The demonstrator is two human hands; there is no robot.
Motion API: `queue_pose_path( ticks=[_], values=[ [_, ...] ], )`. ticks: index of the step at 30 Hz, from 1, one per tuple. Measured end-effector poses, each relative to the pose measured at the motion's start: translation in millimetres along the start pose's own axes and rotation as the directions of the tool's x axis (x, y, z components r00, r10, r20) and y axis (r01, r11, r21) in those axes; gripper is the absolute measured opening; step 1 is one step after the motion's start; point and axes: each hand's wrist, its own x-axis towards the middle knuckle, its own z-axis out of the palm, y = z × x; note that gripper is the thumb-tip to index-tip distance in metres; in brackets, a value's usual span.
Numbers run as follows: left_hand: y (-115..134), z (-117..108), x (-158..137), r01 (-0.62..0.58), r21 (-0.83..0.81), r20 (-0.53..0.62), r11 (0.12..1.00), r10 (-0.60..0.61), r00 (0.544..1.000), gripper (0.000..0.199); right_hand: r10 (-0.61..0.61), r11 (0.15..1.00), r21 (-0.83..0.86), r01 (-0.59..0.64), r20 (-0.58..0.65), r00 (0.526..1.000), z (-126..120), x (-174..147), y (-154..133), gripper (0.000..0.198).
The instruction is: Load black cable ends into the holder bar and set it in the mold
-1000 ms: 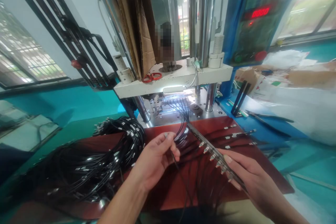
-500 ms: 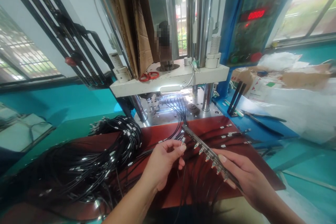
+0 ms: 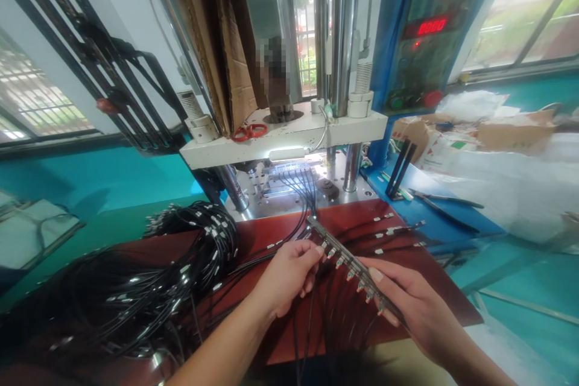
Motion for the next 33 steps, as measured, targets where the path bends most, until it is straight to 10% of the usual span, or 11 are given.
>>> queue_pose_path(
  ticks=[23,28,33],
  values=[
    [19,-12,13,-0.056,0.129,0.033,0.99,0.052,0.998,0.029,-0.029,0.998,-0.059,0.028,-0.027,0.999,3,-1,-6,0.047],
    [48,-62,53,-0.178,-0.08,-0.282,0.981,0.149,0.948,0.026,-0.023,0.999,-0.035,0.02,-0.088,0.996,-3,6,-8,0.046],
    [55,-68,118,-0.057,-0.321,-0.188,0.946,-0.005,0.982,0.016,-0.069,0.98,-0.193,0.037,-0.161,0.985,0,23,-3,0.033]
  ],
)
